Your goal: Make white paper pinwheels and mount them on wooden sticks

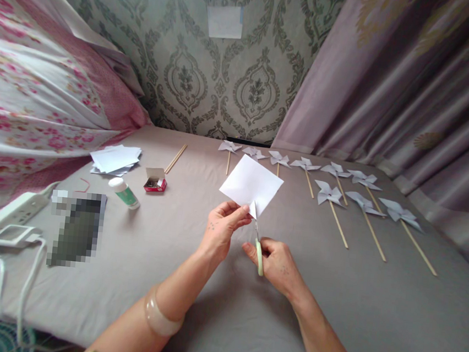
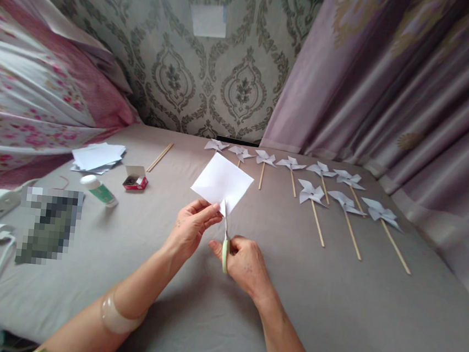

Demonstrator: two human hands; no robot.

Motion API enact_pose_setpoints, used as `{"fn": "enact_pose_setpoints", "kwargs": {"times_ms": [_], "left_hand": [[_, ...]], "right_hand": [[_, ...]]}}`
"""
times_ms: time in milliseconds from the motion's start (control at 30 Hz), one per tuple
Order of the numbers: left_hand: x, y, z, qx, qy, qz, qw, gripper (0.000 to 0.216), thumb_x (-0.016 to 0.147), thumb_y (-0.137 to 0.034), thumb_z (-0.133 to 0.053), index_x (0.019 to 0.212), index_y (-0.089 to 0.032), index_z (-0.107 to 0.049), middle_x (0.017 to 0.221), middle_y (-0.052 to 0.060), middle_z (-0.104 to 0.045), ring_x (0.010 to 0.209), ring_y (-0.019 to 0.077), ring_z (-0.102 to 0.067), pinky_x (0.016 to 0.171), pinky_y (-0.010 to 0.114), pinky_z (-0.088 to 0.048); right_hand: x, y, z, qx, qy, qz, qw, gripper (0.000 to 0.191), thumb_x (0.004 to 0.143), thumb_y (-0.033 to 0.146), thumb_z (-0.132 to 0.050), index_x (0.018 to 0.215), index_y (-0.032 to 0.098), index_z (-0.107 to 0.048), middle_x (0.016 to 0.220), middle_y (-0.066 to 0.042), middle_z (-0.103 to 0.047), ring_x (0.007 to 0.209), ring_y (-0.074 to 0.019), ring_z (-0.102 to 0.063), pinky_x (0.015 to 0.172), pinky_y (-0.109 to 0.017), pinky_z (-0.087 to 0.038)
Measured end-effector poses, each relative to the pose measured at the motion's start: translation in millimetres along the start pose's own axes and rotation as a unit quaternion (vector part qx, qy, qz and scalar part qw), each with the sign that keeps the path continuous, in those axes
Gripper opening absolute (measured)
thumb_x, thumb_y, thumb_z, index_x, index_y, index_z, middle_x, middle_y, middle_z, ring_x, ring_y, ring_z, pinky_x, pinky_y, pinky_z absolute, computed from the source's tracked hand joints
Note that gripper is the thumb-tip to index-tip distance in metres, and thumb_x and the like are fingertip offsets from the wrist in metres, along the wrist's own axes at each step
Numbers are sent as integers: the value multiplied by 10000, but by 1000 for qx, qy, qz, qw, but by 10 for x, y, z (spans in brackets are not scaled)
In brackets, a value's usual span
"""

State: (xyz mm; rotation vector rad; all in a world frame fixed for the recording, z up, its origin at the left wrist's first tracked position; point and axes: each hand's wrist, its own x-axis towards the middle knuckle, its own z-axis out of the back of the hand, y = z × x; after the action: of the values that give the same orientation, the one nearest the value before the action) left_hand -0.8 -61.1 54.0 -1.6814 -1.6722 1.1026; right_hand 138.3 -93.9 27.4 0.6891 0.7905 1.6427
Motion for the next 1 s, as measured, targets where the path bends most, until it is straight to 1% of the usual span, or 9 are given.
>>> {"fn": "enact_pose_setpoints", "kwargs": {"times_ms": [167, 300, 633, 1000], "left_hand": [[-29, 41, -19, 3, 23, 4, 1000, 271, 584, -294, -837, 712, -126, -667, 672, 4, -658, 630, 103, -620, 639, 223, -506], [-50, 54, -38, 6, 32, 7, 999, 275, 586, -300, -840, 714, -125, -671, 678, 6, -662, 629, 101, -618, 638, 220, -505], [-63, 72, -37, 7, 32, 6, 999, 287, 592, -313, -842, 725, -129, -667, 695, 9, -671, 629, 102, -621, 654, 230, -507], [-74, 47, -60, 4, 15, 10, 1000, 328, 548, -335, -862, 677, -132, -640, 666, -2, -649, 610, 105, -613, 653, 245, -504]], "right_hand": [[-1, 35, 43, 5, -6, -6, 1000, 506, 783, 611, -554, 517, 202, -420, 486, 34, -410, 486, -97, -345, 480, -253, -249], [-6, 42, 56, 9, -9, -2, 1000, 496, 790, 622, -539, 545, 205, -427, 518, 33, -415, 502, -104, -365, 500, -259, -273], [-13, 23, 53, 15, -4, -12, 1000, 489, 806, 625, -528, 579, 195, -480, 548, 26, -441, 530, -113, -377, 530, -264, -297], [-5, 49, 50, 8, -35, 5, 999, 507, 794, 617, -541, 527, 193, -463, 503, 36, -402, 501, -100, -342, 487, -254, -276]]}}
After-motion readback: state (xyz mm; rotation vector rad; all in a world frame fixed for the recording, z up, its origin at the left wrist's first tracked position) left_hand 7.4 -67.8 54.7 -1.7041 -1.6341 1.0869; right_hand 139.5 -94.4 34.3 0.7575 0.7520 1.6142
